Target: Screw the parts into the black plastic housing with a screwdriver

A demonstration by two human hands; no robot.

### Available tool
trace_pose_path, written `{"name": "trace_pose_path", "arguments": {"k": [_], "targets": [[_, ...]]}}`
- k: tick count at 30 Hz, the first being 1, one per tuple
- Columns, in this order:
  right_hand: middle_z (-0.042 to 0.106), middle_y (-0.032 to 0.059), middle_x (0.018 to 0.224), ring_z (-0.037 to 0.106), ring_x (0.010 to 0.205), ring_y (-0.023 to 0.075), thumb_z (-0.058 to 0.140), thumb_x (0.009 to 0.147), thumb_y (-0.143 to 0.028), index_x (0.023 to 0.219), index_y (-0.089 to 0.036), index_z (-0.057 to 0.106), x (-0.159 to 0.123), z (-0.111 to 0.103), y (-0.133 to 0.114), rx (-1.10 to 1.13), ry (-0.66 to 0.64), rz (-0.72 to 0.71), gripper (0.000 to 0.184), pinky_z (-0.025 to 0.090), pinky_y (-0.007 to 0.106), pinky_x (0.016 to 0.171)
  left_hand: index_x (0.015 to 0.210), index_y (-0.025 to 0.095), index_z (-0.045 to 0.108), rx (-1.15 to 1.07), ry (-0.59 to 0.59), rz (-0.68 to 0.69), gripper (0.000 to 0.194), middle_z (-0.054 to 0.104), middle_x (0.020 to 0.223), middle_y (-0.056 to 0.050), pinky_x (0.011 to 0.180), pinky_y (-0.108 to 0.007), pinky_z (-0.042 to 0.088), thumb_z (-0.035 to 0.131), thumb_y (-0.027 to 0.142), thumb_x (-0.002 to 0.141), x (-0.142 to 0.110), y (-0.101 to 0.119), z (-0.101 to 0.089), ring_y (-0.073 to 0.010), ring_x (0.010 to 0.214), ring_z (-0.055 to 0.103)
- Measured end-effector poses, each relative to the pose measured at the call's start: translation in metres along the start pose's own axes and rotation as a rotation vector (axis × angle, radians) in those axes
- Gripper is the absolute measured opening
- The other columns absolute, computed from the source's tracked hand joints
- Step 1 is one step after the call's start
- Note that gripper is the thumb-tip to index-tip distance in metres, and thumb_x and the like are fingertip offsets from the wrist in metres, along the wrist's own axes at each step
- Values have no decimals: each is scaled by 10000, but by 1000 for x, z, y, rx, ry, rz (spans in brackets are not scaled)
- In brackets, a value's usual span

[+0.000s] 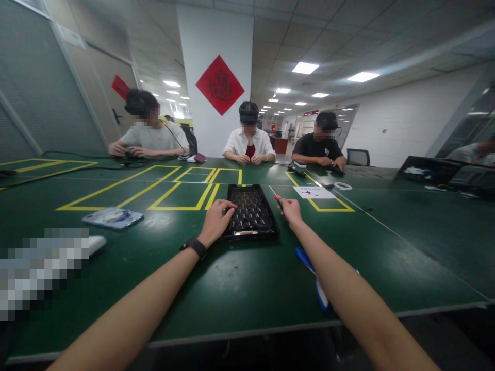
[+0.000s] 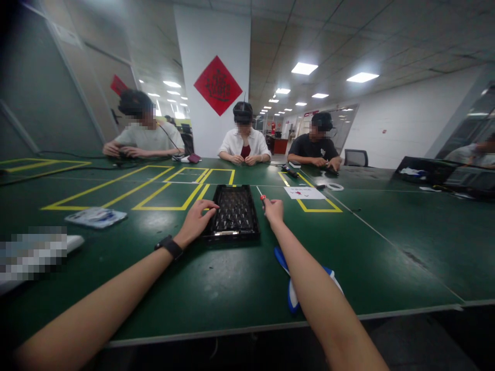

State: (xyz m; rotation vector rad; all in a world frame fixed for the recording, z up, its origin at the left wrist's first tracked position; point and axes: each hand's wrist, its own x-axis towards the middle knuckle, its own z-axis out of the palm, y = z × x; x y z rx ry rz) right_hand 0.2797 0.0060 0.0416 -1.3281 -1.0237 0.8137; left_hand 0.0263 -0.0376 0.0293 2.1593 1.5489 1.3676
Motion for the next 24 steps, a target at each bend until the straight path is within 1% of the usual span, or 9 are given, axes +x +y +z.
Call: {"name": "trace_pose_path", "arguments": {"k": [4, 8, 10, 12, 14, 18, 20, 23, 24], "targets": [[506, -43, 526, 396, 350, 51, 401, 814, -335, 716, -180, 462, -1, 7, -14, 191, -35, 6, 193, 272, 170, 315, 859, 228, 696, 2, -171, 157, 391, 606, 961, -41, 945, -345, 371, 342, 390, 890, -5, 22, -6, -191, 958, 526], [507, -75, 550, 434, 397, 28, 598, 718, -224, 739, -182, 480, -12, 15, -27, 662, -188, 59, 127, 336, 131, 341, 959, 258, 692, -3, -336, 236, 439, 588, 1057, -30, 955, -337, 350, 277, 392, 911, -7, 26, -4, -191, 995, 507], [549, -71, 593, 434, 412, 18, 642, 684, -146, 743, -179, 497, -19, 18, -31, 909, -285, 137, 160, 365, 119, 361, 985, 262, 686, -14, -366, 247, 461, 581, 1086, -26, 961, -337, 340, 247, 388, 919, -7, 24, -3, -190, 1006, 502], [599, -52, 653, 441, 425, 14, 633, 713, -140, 751, -175, 511, -25, 21, -34, 1017, -334, 195, 133, 392, 114, 382, 972, 256, 691, -22, -381, 232, 485, 587, 1091, -24, 963, -337, 335, 226, 385, 923, -7, 24, -3, -189, 1008, 502], [633, -21, 705, 456, 437, 19, 596, 780, -225, 761, -168, 524, -30, 22, -36, 1052, -375, 249, 94, 409, 118, 392, 944, 245, 700, -25, -399, 211, 500, 597, 1093, -24, 969, -333, 331, 220, 385, 924, -6, 25, -4, -191, 1014, 501], [632, 12, 674, 459, 431, 30, 466, 860, -427, 777, -144, 555, -35, 24, -36, 1035, -487, 357, 308, 414, 130, 379, 932, 242, 706, -27, -421, 204, 512, 609, 1095, -21, 978, -333, 325, 215, 386, 924, -7, 28, -7, -193, 1015, 500], [644, 13, 705, 491, 463, 37, 492, 857, -387, 783, -147, 566, -37, 25, -35, 1014, -529, 350, 261, 450, 139, 421, 931, 250, 707, -31, -421, 215, 514, 608, 1092, -17, 977, -336, 327, 212, 388, 924, -8, 30, -8, -193, 1010, 503], [658, -1, 754, 559, 557, 43, 560, 817, -165, 827, -151, 579, -38, 28, -33, 990, -571, 328, 26, 500, 140, 531, 934, 251, 704, -49, -413, 224, 505, 607, 1078, -14, 980, -333, 328, 220, 393, 922, -8, 30, -6, -188, 1012, 505], [662, -1, 764, 566, 565, 41, 563, 803, -113, 847, -147, 581, -38, 29, -32, 982, -571, 320, 59, 501, 135, 543, 945, 249, 699, -62, -398, 219, 493, 607, 1074, -15, 981, -331, 330, 228, 392, 921, -7, 28, -4, -186, 1016, 506]]}}
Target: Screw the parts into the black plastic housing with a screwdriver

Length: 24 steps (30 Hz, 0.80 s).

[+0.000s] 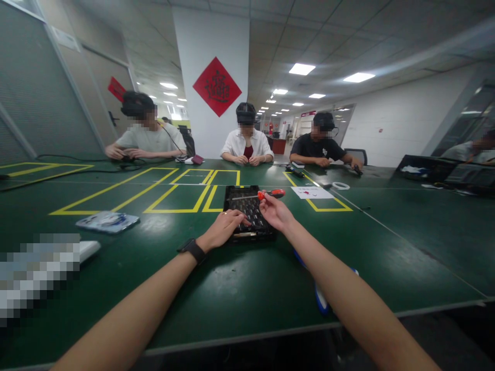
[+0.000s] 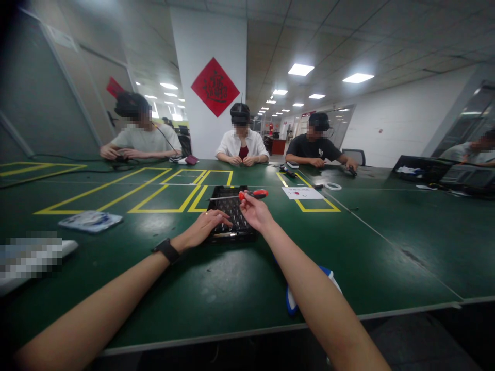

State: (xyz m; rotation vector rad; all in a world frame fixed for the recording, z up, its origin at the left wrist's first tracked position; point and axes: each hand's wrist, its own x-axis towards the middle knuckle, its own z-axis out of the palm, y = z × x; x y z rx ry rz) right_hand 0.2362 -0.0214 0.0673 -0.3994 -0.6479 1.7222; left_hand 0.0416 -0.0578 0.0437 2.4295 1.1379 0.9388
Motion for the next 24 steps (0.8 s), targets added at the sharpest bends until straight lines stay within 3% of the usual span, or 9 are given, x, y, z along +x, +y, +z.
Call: {"name": "trace_pose_path", "arguments": {"k": [3, 5, 7, 9, 12, 14, 20, 22, 24], "targets": [[683, 42, 849, 557, 535, 45, 534, 839, -177, 834, -142, 564, 1, -2, 2, -18, 2, -20, 47, 493, 144, 505, 1005, 232, 668, -46, 135, -75, 422, 602, 1088, -25, 990, -333, 336, 283, 375, 907, 5, -16, 4, -184, 1048, 503], [689, 84, 863, 538, 492, 56, 480, 875, -317, 780, -146, 534, 2, -4, 2, -33, 13, -10, 203, 477, 163, 451, 1031, 207, 643, -57, 291, -215, 351, 600, 1096, -42, 997, -354, 338, 360, 341, 874, 8, -35, 6, -197, 1080, 493], [689, 108, 831, 541, 485, 70, 435, 883, -404, 752, -151, 510, 3, -6, 2, -48, 34, 2, 295, 470, 176, 434, 1063, 197, 621, -33, 362, -374, 316, 581, 1137, -61, 1007, -381, 330, 483, 294, 796, 10, -54, 7, -225, 1129, 467], [688, 108, 815, 580, 538, 85, 445, 883, -383, 765, -150, 508, 3, -7, 2, -61, 36, -1, 269, 496, 188, 485, 1123, 186, 583, -87, 310, -453, 395, 579, 1150, -75, 982, -372, 361, 538, 238, 734, 10, -70, 6, -229, 1120, 486], [685, 68, 797, 622, 622, 97, 521, 853, -263, 823, -156, 518, 2, -5, 4, -113, 1, -15, 111, 527, 214, 588, 1148, 170, 561, -192, 254, -444, 440, 589, 1152, -74, 939, -336, 400, 505, 179, 712, 8, -80, 6, -210, 1080, 521], [675, 39, 729, 610, 572, 95, 554, 831, -266, 861, -167, 513, 1, -4, 7, -204, -6, -67, 111, 516, 212, 553, 1109, 168, 586, -191, 270, -441, 418, 611, 1110, -63, 923, -336, 408, 478, 163, 706, 8, -80, 7, -208, 1044, 537], [658, 45, 586, 511, 371, 95, 429, 825, -563, 910, -187, 429, -2, 2, 19, -447, -7, -210, 385, 390, 184, 370, 1033, 168, 623, -110, 320, -479, 348, 636, 983, -58, 832, -347, 447, 443, 162, 735, 5, -67, 4, -208, 914, 574], [650, 33, 568, 511, 363, 96, 411, 816, -591, 912, -194, 408, -4, 4, 22, -488, 16, -261, 409, 377, 176, 358, 1007, 174, 635, 2, 403, -377, 294, 621, 1031, -67, 860, -345, 429, 475, 200, 762, 5, -54, -3, -207, 943, 563], [626, 3, 534, 496, 346, 90, 411, 815, -590, 915, -200, 396, -7, 7, 23, -536, 36, -348, 403, 364, 167, 344, 1006, 196, 640, 95, 464, -177, 262, 609, 1075, -68, 889, -339, 404, 492, 280, 806, 5, -36, -9, -203, 985, 548]]}}
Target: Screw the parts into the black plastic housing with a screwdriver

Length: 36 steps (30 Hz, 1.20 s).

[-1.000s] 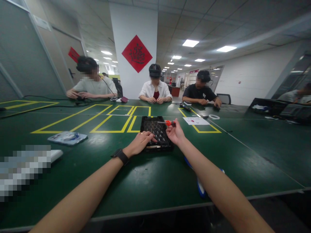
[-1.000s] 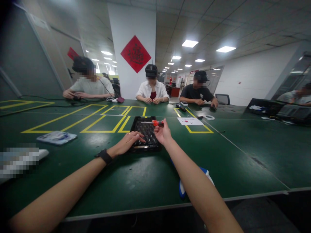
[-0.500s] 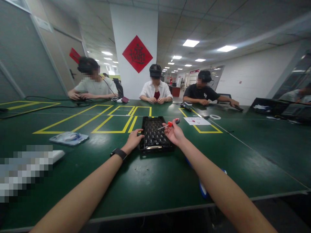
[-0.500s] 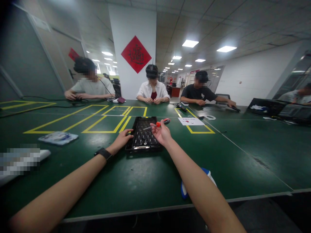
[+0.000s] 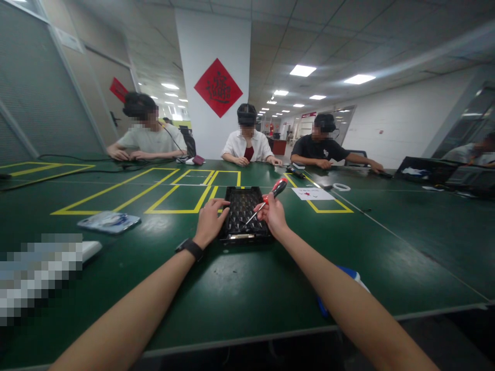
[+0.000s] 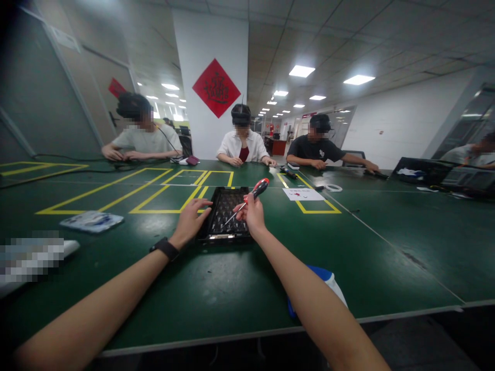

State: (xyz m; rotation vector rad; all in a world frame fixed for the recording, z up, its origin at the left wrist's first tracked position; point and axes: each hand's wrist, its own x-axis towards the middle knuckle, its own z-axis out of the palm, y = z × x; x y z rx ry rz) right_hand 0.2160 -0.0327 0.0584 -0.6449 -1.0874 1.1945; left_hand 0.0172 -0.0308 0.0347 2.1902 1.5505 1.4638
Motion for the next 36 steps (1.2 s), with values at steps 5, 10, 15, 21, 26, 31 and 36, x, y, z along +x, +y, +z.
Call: {"name": "trace_pose_path", "arguments": {"k": [5, 10, 15, 21, 26, 31, 36], "targets": [[572, -56, 514, 443, 314, 63, 415, 835, -543, 942, -209, 399, -13, 11, -12, -112, -4, -212, 352, 316, 151, 324, 881, 188, 677, -99, -283, 189, 275, 677, 808, -33, 709, -261, 435, 609, 419, 750, -5, 42, 0, -163, 742, 594], [579, -54, 579, 404, 335, 37, 414, 860, -481, 1014, -206, 439, -20, 19, -16, -227, -144, -287, 317, 286, 149, 346, 821, 158, 685, -228, -383, 112, 294, 683, 749, -19, 658, -237, 424, 554, 420, 789, -12, 47, 9, -152, 687, 593], [564, -53, 595, 394, 367, 36, 415, 866, -457, 1081, -196, 449, -15, 16, -10, -276, -319, -227, 340, 309, 158, 376, 863, 153, 665, -284, -427, 132, 294, 674, 792, -25, 700, -243, 427, 486, 384, 833, -12, 43, 8, -152, 736, 589], [534, -64, 583, 376, 370, 34, 422, 867, -452, 1085, -201, 442, -18, 16, -7, -281, -261, -265, 333, 278, 156, 369, 753, 142, 634, -219, -381, 25, 321, 633, 692, -12, 627, -238, 411, 619, 460, 711, -10, 41, 10, -138, 645, 546], [544, -63, 596, 380, 372, 26, 439, 859, -441, 1092, -205, 444, -21, 18, -8, -242, -280, -246, 332, 286, 148, 373, 779, 135, 642, -244, -404, 60, 304, 649, 729, -16, 662, -241, 415, 561, 428, 768, -10, 40, 9, -139, 674, 554], [576, -55, 633, 406, 371, 31, 447, 847, -441, 1104, -205, 446, -17, 15, -4, -213, -291, -180, 349, 359, 156, 389, 839, 145, 656, -314, -478, 101, 300, 673, 789, -28, 722, -252, 428, 475, 384, 835, -10, 43, 6, -150, 734, 587], [544, -75, 583, 398, 365, 29, 441, 853, -438, 1089, -203, 445, -16, 13, 2, -265, -283, -209, 334, 322, 141, 379, 843, 160, 632, -241, -382, 70, 255, 661, 790, -18, 708, -255, 431, 605, 393, 741, -11, 41, 11, -151, 729, 578]]}}
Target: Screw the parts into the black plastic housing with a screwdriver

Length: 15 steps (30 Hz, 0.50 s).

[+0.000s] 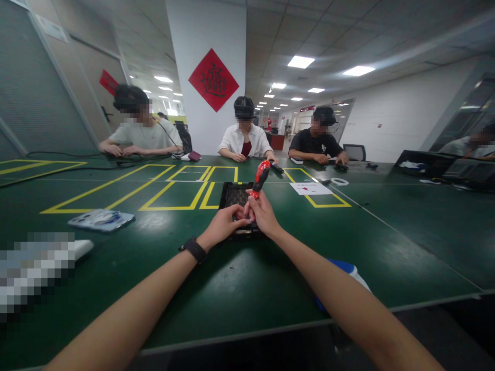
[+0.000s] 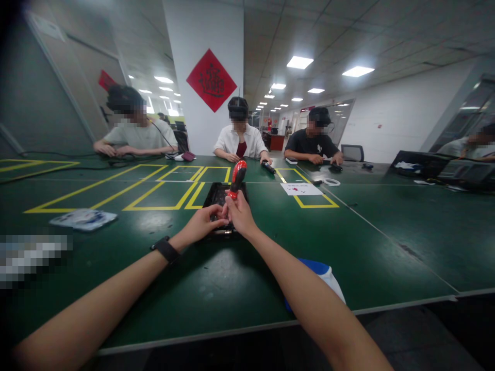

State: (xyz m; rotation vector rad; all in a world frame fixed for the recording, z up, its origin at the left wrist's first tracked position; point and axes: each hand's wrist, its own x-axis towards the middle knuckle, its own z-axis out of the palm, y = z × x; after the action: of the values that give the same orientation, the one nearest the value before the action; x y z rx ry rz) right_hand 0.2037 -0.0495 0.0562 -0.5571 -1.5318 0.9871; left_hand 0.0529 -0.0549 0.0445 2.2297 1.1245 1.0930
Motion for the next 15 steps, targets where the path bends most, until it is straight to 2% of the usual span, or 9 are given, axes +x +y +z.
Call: {"name": "trace_pose_path", "arguments": {"k": [4, 11, 15], "targets": [[538, -75, 580, 396, 367, 30, 426, 862, -437, 1113, -206, 433, -2, 2, -3, 11, 3, -8, 341, 306, 138, 373, 735, 161, 639, 119, 37, -12, 260, 633, 716, -11, 671, -258, 413, 634, 420, 709, 1, -5, 2, -153, 688, 552], [579, -47, 645, 401, 381, 36, 376, 878, -461, 1137, -206, 434, -1, 2, -6, 38, 46, -12, 368, 335, 154, 391, 852, 182, 675, 74, 17, 78, 229, 652, 792, -29, 714, -263, 409, 540, 358, 799, 0, -4, -1, -155, 739, 563], [563, -53, 639, 399, 390, 32, 402, 868, -464, 1133, -215, 443, -3, 2, -7, 10, 91, -22, 366, 317, 149, 392, 804, 177, 646, 126, 56, 11, 250, 648, 761, -23, 662, -259, 405, 621, 414, 728, 2, -5, 3, -158, 709, 556]]}}
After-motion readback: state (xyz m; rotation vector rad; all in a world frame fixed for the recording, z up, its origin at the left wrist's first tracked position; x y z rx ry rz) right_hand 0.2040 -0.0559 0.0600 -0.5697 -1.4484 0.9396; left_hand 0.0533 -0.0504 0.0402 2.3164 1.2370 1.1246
